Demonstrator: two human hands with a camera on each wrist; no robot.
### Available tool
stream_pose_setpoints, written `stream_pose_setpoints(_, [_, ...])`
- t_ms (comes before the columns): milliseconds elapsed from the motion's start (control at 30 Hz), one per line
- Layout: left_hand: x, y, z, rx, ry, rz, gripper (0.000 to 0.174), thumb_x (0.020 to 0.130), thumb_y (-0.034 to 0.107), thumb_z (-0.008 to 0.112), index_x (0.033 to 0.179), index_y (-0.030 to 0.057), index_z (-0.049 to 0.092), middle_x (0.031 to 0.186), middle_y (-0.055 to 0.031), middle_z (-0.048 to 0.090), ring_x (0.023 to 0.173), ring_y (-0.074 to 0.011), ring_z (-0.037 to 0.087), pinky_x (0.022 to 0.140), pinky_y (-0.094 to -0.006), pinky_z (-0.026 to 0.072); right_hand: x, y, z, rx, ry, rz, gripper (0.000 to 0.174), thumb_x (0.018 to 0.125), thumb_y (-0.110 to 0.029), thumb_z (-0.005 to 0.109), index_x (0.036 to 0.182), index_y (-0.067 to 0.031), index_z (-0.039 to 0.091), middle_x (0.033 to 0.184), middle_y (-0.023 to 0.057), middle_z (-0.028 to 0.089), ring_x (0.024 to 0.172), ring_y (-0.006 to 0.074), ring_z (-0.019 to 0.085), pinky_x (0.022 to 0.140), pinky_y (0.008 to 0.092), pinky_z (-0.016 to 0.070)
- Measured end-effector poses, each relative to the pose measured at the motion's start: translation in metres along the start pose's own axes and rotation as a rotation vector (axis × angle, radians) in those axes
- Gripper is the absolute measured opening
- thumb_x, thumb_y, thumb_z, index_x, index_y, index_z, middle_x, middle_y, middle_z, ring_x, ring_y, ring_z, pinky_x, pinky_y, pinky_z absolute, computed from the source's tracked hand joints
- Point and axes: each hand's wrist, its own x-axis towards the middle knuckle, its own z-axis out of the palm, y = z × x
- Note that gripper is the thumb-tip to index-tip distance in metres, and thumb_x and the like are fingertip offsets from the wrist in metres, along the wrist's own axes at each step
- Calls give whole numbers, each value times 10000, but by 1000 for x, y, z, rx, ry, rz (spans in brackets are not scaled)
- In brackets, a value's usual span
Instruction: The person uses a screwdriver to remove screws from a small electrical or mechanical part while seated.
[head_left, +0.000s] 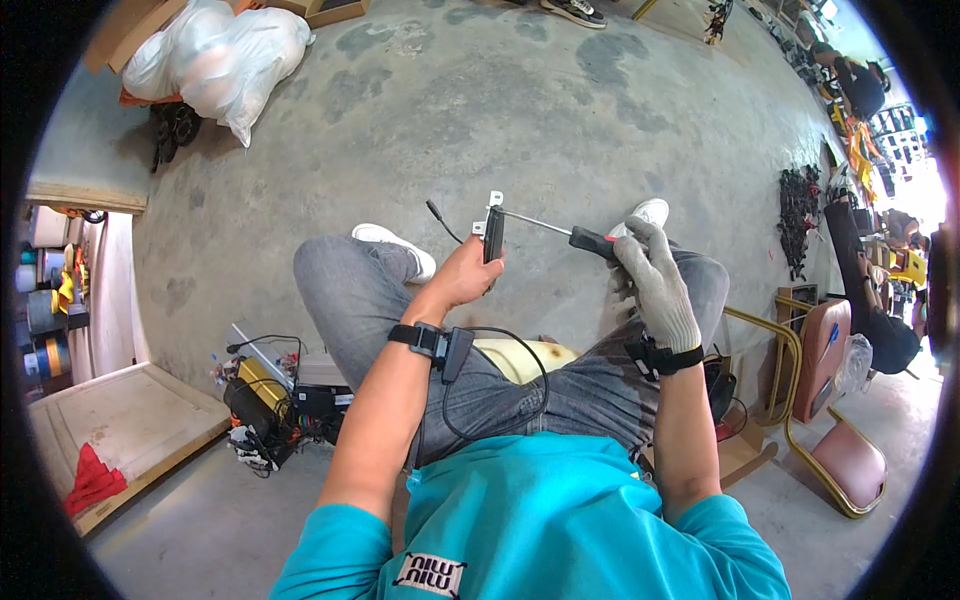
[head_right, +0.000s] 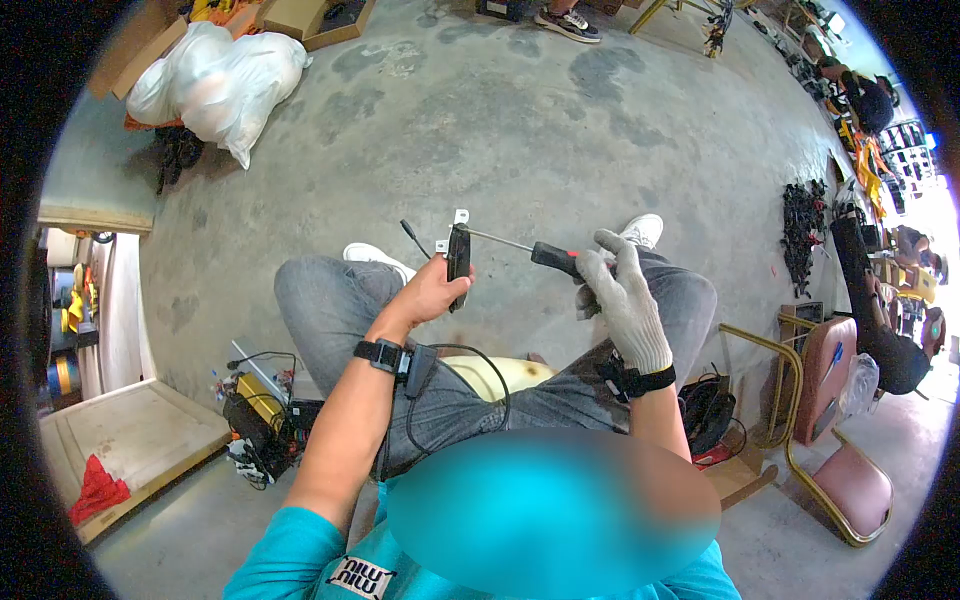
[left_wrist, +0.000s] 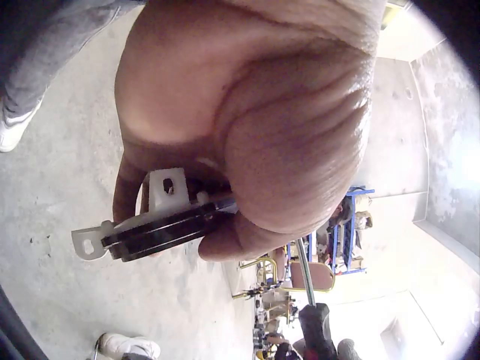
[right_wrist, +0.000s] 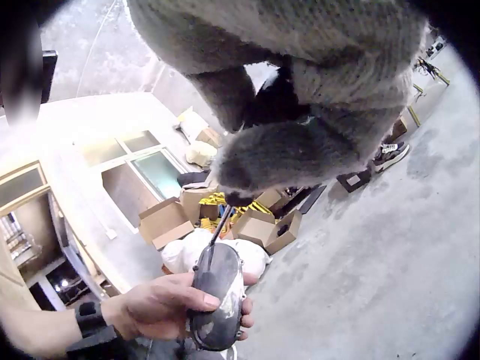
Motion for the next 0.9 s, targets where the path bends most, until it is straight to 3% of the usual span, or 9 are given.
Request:
stream_pose_setpoints(100, [-2,3,0,0,-2,10,212,906,108,641,1082,3,586,937,-30,625,861,-131,583,768,-310,495,-5,-5,4,-149,40,-113,604,952,-209,628,1439,68,403,915,99,629,736,145,624,693,290,519])
stream_pose_setpoints(233, [-3,7,0,-3,-14,4,197,906,113,643,1063,7,590,914,-25,623,837,-128,579,748,-308,493,-5,-11,2,-153,35,-40,622,938,-208,637,1443,69,401,925,100,630,734,148,625,701,284,520])
stream_pose_setpoints(300, [-4,9,0,8,2,-5,188,903,118,645,1046,8,594,894,-20,618,823,-126,576,738,-306,493,1,1,0,47,-9,-7,629,927,-201,636,1443,71,401,937,102,632,744,156,628,724,289,521])
stream_pose_setpoints(500, [-3,6,0,-19,-8,-4,193,898,120,647,1046,8,592,890,-16,613,822,-123,575,735,-306,493,-4,-5,2,-149,26,-100,630,935,-204,639,1436,87,391,928,95,625,766,148,627,704,286,521])
stream_pose_setpoints(633, [-4,10,-1,-31,-36,-37,203,898,116,645,1061,9,589,905,-17,621,831,-123,581,740,-306,495,0,-3,1,-8,32,-1,635,926,-197,645,1439,82,395,928,96,623,771,145,626,709,284,522])
stream_pose_setpoints(833, [-2,3,0,-38,-21,-8,206,902,115,651,1070,14,589,924,-20,627,841,-126,585,742,-308,497,-2,-1,3,-142,61,-132,606,950,-234,644,1429,63,421,910,96,623,758,143,623,688,288,519])
stream_pose_setpoints(900, [-3,6,0,-50,-30,-32,205,906,114,652,1072,15,587,921,-20,624,839,-130,582,740,-314,494,3,3,-3,26,-32,-4,618,944,-231,659,1429,68,421,923,103,628,759,147,629,696,295,523])
